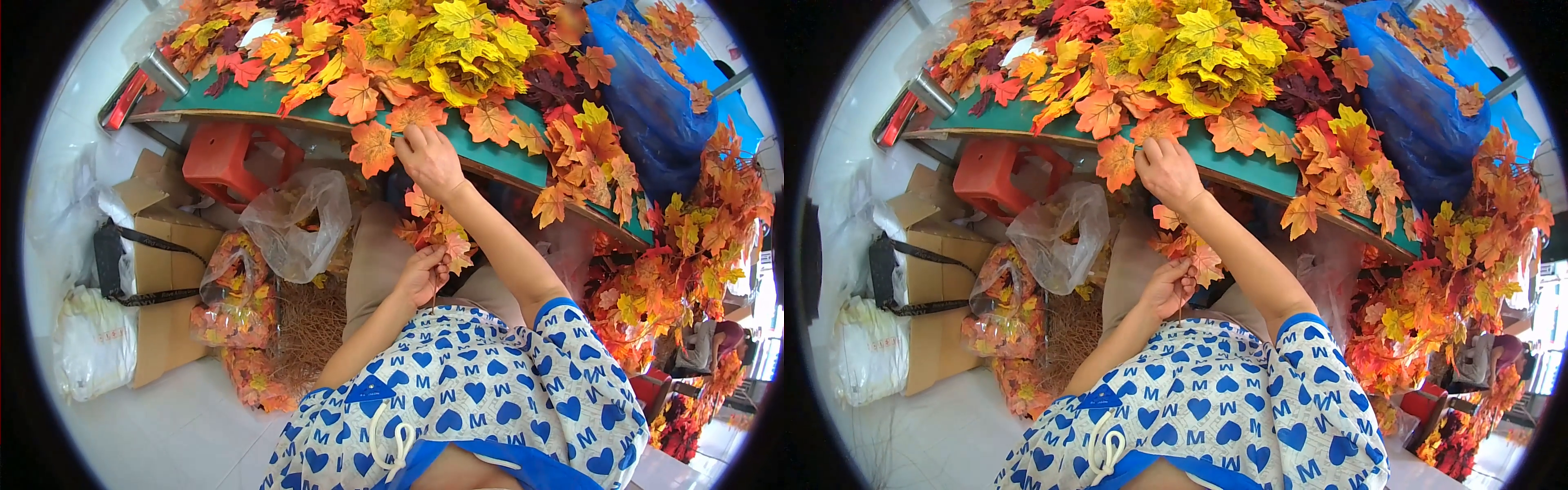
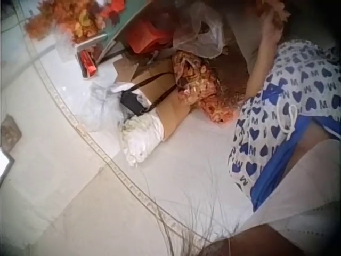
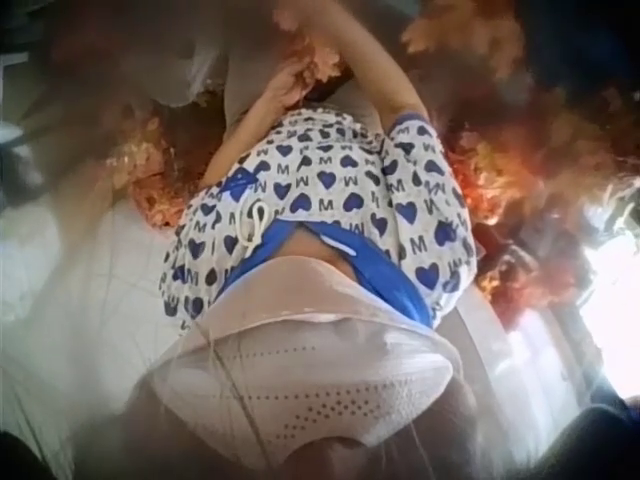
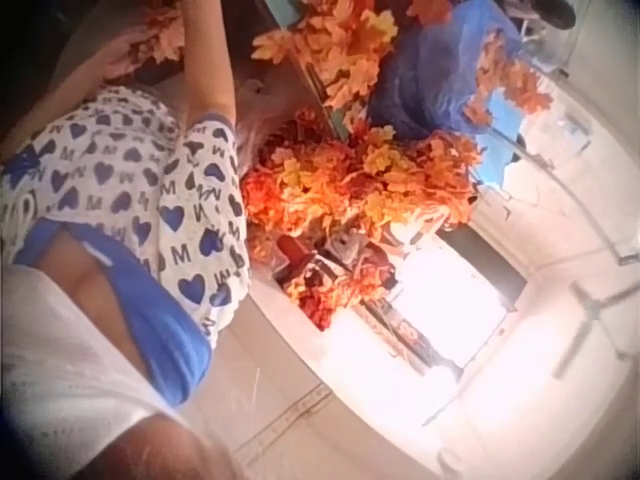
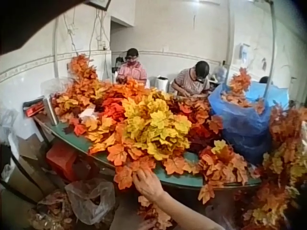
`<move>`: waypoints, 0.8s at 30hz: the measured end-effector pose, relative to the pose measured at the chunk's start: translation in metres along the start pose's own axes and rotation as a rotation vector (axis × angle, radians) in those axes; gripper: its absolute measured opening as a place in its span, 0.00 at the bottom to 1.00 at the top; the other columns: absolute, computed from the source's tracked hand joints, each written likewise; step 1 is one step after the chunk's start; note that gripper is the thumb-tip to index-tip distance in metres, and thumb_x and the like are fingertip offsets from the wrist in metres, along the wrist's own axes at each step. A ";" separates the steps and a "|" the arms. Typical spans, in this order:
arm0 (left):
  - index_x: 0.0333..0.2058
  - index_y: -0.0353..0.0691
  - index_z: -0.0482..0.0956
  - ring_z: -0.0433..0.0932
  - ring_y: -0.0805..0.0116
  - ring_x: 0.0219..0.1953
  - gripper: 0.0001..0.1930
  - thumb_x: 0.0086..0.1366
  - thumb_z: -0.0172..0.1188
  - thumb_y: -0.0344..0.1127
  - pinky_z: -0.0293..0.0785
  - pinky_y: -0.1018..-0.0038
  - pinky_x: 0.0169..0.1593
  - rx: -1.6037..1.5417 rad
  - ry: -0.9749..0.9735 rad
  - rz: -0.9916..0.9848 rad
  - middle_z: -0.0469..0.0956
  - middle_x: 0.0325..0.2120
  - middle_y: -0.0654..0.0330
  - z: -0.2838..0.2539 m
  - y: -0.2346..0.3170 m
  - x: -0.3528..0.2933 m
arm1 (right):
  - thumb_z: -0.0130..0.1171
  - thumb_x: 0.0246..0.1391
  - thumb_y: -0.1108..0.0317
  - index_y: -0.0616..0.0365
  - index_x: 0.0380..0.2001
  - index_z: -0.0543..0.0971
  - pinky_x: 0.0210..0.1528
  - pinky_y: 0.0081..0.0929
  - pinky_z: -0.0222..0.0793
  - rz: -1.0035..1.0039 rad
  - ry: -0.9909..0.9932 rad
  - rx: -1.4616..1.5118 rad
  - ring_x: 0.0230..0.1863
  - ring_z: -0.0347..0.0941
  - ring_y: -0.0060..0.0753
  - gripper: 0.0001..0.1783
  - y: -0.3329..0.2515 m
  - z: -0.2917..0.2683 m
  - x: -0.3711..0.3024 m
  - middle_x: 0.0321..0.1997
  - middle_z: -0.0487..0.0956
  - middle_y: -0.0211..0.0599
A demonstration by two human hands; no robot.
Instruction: The person assembles clusters of artificial maple leaves onto wire stems by hand.
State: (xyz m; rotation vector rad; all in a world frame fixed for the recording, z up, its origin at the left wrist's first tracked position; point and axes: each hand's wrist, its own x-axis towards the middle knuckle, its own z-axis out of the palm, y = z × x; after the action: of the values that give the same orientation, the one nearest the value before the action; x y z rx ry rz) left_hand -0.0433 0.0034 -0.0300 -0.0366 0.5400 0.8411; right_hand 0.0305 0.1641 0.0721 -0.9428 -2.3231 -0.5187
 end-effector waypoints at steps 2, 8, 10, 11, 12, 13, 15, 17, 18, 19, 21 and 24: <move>0.36 0.39 0.72 0.69 0.79 0.22 0.04 0.64 0.53 0.31 0.69 0.86 0.25 -0.001 0.009 -0.002 0.73 0.24 0.63 0.003 0.002 -0.003 | 0.55 0.41 0.72 0.56 0.30 0.73 0.32 0.31 0.69 0.044 0.027 0.050 0.34 0.69 0.38 0.09 0.009 -0.013 0.002 0.32 0.69 0.36; 0.34 0.41 0.72 0.69 0.80 0.21 0.03 0.64 0.54 0.32 0.68 0.84 0.25 -0.013 0.017 -0.008 0.73 0.23 0.66 -0.002 0.003 0.000 | 0.59 0.41 0.72 0.53 0.28 0.80 0.32 0.31 0.72 0.275 0.290 0.265 0.33 0.75 0.39 0.07 0.072 -0.107 0.048 0.26 0.77 0.34; 0.35 0.41 0.72 0.69 0.80 0.21 0.03 0.65 0.53 0.33 0.68 0.83 0.26 0.000 -0.047 0.002 0.73 0.24 0.66 0.005 0.002 0.000 | 0.63 0.43 0.66 0.55 0.29 0.82 0.31 0.26 0.72 0.555 0.194 0.274 0.26 0.77 0.35 0.08 0.112 -0.139 0.056 0.25 0.80 0.35; 0.35 0.41 0.72 0.69 0.80 0.21 0.03 0.65 0.53 0.33 0.68 0.83 0.26 0.009 -0.055 -0.010 0.73 0.24 0.66 0.009 0.002 -0.001 | 0.64 0.44 0.63 0.56 0.30 0.82 0.29 0.26 0.71 0.665 0.130 0.289 0.23 0.77 0.31 0.10 0.136 -0.145 0.054 0.23 0.81 0.36; 0.36 0.41 0.72 0.68 0.80 0.21 0.04 0.65 0.53 0.33 0.67 0.84 0.27 0.003 -0.095 0.002 0.73 0.24 0.66 0.012 0.001 -0.002 | 0.64 0.44 0.62 0.57 0.29 0.83 0.29 0.26 0.71 0.669 0.020 0.236 0.23 0.77 0.29 0.11 0.161 -0.147 0.050 0.22 0.81 0.35; 0.36 0.41 0.72 0.68 0.80 0.22 0.04 0.65 0.52 0.33 0.67 0.84 0.28 0.001 -0.138 0.007 0.73 0.25 0.67 0.014 -0.001 -0.002 | 0.63 0.45 0.61 0.57 0.28 0.83 0.28 0.25 0.71 0.677 -0.089 0.178 0.23 0.77 0.26 0.11 0.182 -0.146 0.042 0.21 0.80 0.34; 0.40 0.40 0.73 0.67 0.81 0.22 0.07 0.65 0.52 0.32 0.66 0.84 0.29 -0.010 -0.194 -0.007 0.73 0.27 0.67 0.011 -0.005 0.003 | 0.63 0.45 0.60 0.57 0.27 0.83 0.28 0.25 0.71 0.733 -0.111 0.215 0.23 0.77 0.25 0.12 0.219 -0.125 0.020 0.20 0.80 0.33; 0.46 0.39 0.73 0.66 0.81 0.22 0.12 0.65 0.51 0.31 0.66 0.85 0.30 -0.033 -0.208 0.007 0.74 0.29 0.66 0.011 -0.007 0.002 | 0.61 0.47 0.58 0.58 0.27 0.83 0.29 0.24 0.72 0.770 -0.196 0.198 0.23 0.77 0.21 0.13 0.212 -0.130 0.016 0.17 0.80 0.30; 0.46 0.39 0.73 0.66 0.81 0.22 0.12 0.65 0.51 0.31 0.66 0.85 0.30 -0.032 -0.209 0.004 0.74 0.29 0.66 0.012 -0.006 0.001 | 0.61 0.48 0.61 0.60 0.27 0.83 0.30 0.23 0.73 0.823 -0.185 0.259 0.23 0.78 0.21 0.12 0.215 -0.126 0.013 0.18 0.80 0.31; 0.49 0.39 0.72 0.66 0.81 0.23 0.14 0.65 0.51 0.30 0.66 0.84 0.31 -0.019 -0.227 0.016 0.74 0.31 0.66 0.013 -0.006 -0.001 | 0.61 0.48 0.63 0.61 0.27 0.82 0.31 0.21 0.74 0.876 -0.173 0.321 0.22 0.78 0.21 0.11 0.219 -0.121 0.008 0.19 0.80 0.32; 0.51 0.38 0.70 0.66 0.80 0.25 0.15 0.65 0.51 0.29 0.66 0.84 0.32 -0.001 -0.240 0.019 0.75 0.32 0.65 0.019 -0.007 -0.005 | 0.61 0.48 0.66 0.65 0.28 0.81 0.32 0.20 0.74 0.938 -0.081 0.456 0.22 0.78 0.22 0.11 0.223 -0.121 0.001 0.21 0.80 0.35; 0.51 0.35 0.69 0.71 0.79 0.32 0.17 0.63 0.48 0.23 0.70 0.83 0.38 -0.042 -0.320 0.047 0.75 0.38 0.62 0.022 -0.007 -0.007 | 0.59 0.51 0.72 0.74 0.34 0.76 0.36 0.18 0.77 1.048 0.196 0.904 0.29 0.79 0.28 0.12 0.226 -0.130 -0.003 0.31 0.80 0.43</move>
State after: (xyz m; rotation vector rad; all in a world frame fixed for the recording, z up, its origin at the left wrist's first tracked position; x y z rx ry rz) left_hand -0.0325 -0.0009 -0.0085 0.0717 0.2227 0.8836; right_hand 0.2430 0.2448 0.1998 -1.3144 -1.3090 0.7607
